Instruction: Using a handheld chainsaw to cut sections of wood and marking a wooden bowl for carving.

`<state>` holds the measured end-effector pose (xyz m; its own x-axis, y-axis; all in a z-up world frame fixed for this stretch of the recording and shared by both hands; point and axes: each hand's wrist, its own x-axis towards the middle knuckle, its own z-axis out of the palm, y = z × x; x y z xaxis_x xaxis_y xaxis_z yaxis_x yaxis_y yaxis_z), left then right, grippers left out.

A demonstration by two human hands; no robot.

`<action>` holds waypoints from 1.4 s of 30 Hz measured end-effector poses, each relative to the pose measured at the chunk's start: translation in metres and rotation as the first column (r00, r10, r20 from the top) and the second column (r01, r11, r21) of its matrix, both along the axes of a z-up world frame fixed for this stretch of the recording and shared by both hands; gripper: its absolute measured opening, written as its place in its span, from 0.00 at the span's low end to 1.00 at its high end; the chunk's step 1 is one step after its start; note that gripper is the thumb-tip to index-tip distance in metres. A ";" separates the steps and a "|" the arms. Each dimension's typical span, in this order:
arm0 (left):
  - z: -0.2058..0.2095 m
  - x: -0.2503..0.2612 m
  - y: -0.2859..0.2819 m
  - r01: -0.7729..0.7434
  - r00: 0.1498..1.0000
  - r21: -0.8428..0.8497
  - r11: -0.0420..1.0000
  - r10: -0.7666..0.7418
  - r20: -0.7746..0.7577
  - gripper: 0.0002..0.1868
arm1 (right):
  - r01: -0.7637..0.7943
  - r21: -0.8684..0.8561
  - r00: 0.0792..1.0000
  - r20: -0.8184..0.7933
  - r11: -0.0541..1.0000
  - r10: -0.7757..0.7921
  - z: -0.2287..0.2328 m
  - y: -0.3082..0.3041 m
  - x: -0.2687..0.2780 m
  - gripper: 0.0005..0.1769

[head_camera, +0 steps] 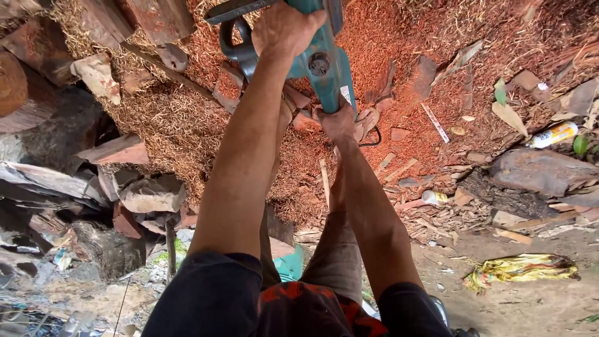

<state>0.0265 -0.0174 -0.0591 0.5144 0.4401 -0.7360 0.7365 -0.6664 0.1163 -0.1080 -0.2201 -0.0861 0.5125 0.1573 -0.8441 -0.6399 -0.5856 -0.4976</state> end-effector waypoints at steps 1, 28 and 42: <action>-0.005 -0.002 0.001 0.010 1.000 0.005 1.000 -0.010 0.016 0.35 | -0.004 0.002 1.000 0.022 1.000 0.004 -0.002 0.000 -0.002 0.26; -0.010 -0.002 -0.005 0.021 0.998 0.034 0.999 -0.023 0.057 0.37 | -0.038 -0.102 0.995 -0.092 0.994 0.028 0.006 0.002 0.004 0.34; -0.035 -0.015 -0.009 0.062 0.993 0.074 0.995 -0.069 0.097 0.39 | -0.068 -0.142 0.986 -0.163 0.988 0.045 -0.009 0.005 0.009 0.35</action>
<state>0.0117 -0.0261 -0.0945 0.6130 0.4519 -0.6480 0.6781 -0.7218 0.1381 -0.0987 -0.2148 -0.0946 0.3638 0.0509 -0.9301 -0.6677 -0.6820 -0.2985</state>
